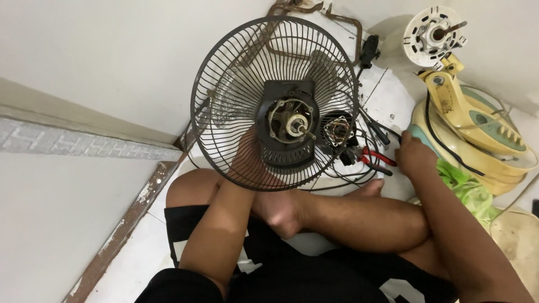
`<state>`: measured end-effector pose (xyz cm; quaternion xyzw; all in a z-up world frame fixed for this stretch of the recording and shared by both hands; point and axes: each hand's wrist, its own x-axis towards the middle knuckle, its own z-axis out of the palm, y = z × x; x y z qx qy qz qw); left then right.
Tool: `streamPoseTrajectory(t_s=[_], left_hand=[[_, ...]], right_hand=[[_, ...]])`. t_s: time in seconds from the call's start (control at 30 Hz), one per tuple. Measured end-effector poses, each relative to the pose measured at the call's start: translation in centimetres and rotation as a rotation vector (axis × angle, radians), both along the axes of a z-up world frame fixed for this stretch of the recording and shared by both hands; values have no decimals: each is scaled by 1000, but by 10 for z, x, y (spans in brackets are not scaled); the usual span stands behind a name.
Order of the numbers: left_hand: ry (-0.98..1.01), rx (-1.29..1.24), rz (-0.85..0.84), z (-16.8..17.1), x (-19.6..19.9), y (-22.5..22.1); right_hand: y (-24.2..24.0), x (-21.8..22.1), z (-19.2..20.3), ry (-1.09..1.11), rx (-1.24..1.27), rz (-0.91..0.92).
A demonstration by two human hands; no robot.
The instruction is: The person disassembles the electric fan and uses a brush to clean its parts.
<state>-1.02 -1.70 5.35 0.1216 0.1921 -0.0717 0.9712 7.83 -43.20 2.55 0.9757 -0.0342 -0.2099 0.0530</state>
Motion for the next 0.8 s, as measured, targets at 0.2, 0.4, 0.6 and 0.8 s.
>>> streamPoseTrajectory(t_s=[0.2, 0.4, 0.6, 0.8], left_hand=[[64, 48, 17, 16, 1, 0], [63, 34, -8, 6, 1, 0], [11, -26, -52, 6, 1, 0], [14, -82, -56, 34, 3, -3]], right_hand=[[4, 6, -11, -162, -84, 401], [8, 4, -25, -76, -38, 575], [3, 5, -32, -71, -28, 487], [-4, 3, -29, -107, 89, 319]])
